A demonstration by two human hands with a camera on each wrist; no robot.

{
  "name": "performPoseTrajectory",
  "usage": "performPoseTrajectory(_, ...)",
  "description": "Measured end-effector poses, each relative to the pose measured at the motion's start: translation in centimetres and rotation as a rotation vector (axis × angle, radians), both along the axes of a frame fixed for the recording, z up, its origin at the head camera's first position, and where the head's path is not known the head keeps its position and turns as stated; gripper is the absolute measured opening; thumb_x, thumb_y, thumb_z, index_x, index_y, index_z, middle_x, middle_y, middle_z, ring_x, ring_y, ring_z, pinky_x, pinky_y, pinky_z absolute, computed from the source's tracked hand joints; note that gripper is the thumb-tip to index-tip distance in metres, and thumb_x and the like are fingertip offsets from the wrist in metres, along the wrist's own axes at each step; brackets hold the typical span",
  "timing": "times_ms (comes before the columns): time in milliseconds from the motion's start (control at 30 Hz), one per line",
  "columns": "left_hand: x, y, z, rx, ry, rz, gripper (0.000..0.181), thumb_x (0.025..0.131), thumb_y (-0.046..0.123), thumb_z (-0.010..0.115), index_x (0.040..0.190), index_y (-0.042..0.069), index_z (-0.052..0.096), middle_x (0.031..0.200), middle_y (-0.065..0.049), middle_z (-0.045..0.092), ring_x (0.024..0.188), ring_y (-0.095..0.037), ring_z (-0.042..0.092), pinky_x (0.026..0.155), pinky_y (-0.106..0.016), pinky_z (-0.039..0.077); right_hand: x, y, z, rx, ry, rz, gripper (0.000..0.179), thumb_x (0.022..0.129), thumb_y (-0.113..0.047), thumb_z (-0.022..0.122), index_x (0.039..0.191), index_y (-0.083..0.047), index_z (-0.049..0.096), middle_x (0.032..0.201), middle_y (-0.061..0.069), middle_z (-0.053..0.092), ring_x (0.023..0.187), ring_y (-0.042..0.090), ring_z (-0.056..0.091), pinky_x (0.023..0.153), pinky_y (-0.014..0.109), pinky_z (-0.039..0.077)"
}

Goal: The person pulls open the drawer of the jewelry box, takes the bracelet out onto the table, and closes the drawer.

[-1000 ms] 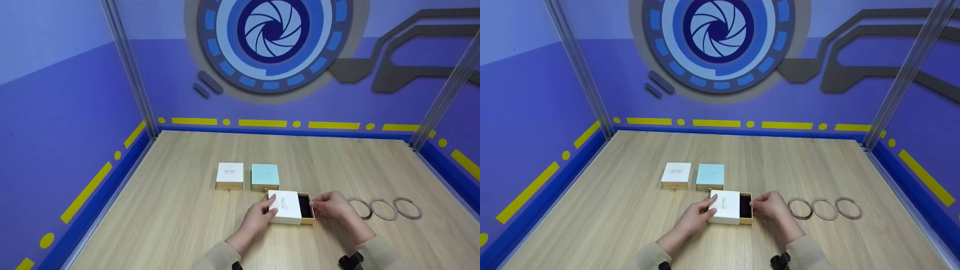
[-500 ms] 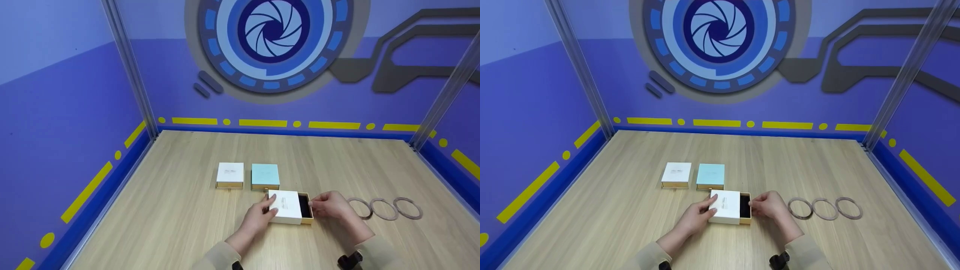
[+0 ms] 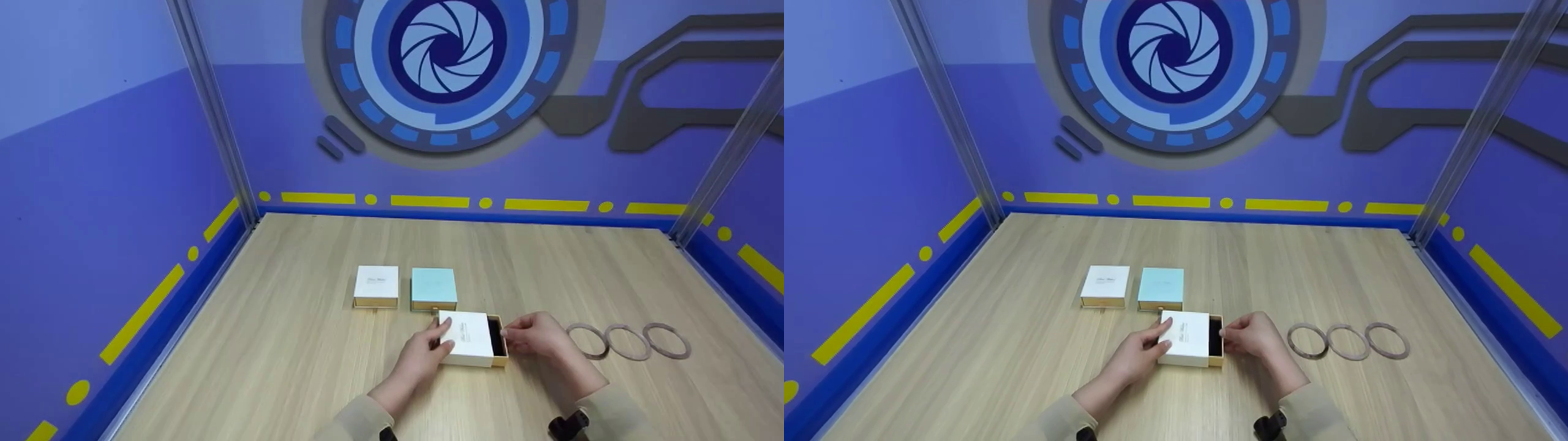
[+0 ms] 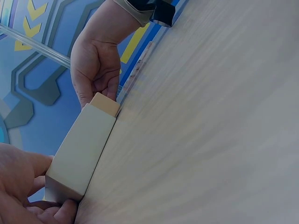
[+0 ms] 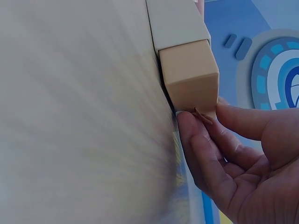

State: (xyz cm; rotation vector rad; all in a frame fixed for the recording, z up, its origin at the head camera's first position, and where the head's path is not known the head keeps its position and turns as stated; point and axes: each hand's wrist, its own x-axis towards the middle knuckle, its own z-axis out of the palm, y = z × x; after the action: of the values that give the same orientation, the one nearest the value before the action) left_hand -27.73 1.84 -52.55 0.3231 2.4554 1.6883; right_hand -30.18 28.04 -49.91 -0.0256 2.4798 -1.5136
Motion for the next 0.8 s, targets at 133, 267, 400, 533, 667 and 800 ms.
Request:
performPoseTrajectory(133, 0.02, 0.02, 0.01, 0.000, -0.004, 0.004, 0.049, 0.102, 0.019, 0.064, 0.150, 0.015, 0.053, 0.164, -0.022, 0.035, 0.153, -0.041, 0.034, 0.125, -0.054, 0.029, -0.01, 0.00, -0.04, -0.012, 0.000, 0.014, 0.023, 0.095, -0.008, 0.072, 0.102, 0.014, 0.072, 0.079, 0.002, 0.076, 0.071, 0.008, 0.070, 0.063, 0.022, 0.059)
performPoseTrajectory(267, 0.03, 0.05, 0.05, -0.007, -0.008, 0.006, 0.049, 0.102, 0.019, 0.064, 0.150, 0.015, 0.053, 0.164, -0.021, 0.034, 0.153, -0.041, 0.033, 0.126, -0.054, 0.028, 0.01, -0.05, -0.08, -0.045, -0.003, 0.037, 0.025, 0.096, -0.007, 0.071, 0.104, 0.017, 0.070, 0.081, 0.005, 0.077, 0.073, 0.009, 0.072, 0.066, 0.022, 0.061)
performPoseTrajectory(400, 0.03, 0.06, 0.03, -0.013, -0.010, 0.007, 0.049, 0.102, 0.019, 0.064, 0.150, 0.015, 0.053, 0.164, -0.021, 0.034, 0.153, -0.040, 0.033, 0.126, -0.054, 0.028, 0.02, -0.11, -0.05, -0.063, -0.005, 0.051, 0.026, 0.096, -0.007, 0.070, 0.105, 0.017, 0.069, 0.081, 0.004, 0.077, 0.073, 0.008, 0.072, 0.067, 0.023, 0.062)
performPoseTrajectory(533, 0.01, 0.04, 0.01, -0.012, 0.001, 0.005, 0.049, 0.102, 0.019, 0.064, 0.150, 0.014, 0.053, 0.164, -0.022, 0.035, 0.152, -0.041, 0.034, 0.125, -0.054, 0.029, 0.03, -0.21, 0.02, -0.068, -0.009, 0.051, 0.026, 0.096, -0.007, 0.070, 0.105, 0.017, 0.069, 0.081, 0.004, 0.077, 0.073, 0.009, 0.072, 0.066, 0.023, 0.061)
performPoseTrajectory(667, -0.01, 0.04, 0.00, -0.006, 0.000, 0.005, 0.049, 0.102, 0.018, 0.064, 0.150, 0.014, 0.053, 0.164, -0.022, 0.035, 0.152, -0.041, 0.034, 0.125, -0.054, 0.029, 0.02, -0.37, 0.09, -0.064, -0.012, 0.043, 0.025, 0.096, -0.006, 0.070, 0.105, 0.017, 0.069, 0.082, 0.006, 0.077, 0.074, 0.010, 0.073, 0.067, 0.025, 0.062)
performPoseTrajectory(800, -0.02, 0.09, -0.02, -0.003, -0.004, 0.008, 0.049, 0.102, 0.018, 0.064, 0.149, 0.014, 0.054, 0.164, -0.022, 0.036, 0.153, -0.040, 0.034, 0.125, -0.053, 0.030, -0.02, -0.60, 0.07, -0.043, -0.021, 0.004, 0.020, 0.096, -0.006, 0.071, 0.102, 0.013, 0.071, 0.082, 0.004, 0.076, 0.075, 0.011, 0.072, 0.068, 0.027, 0.063)
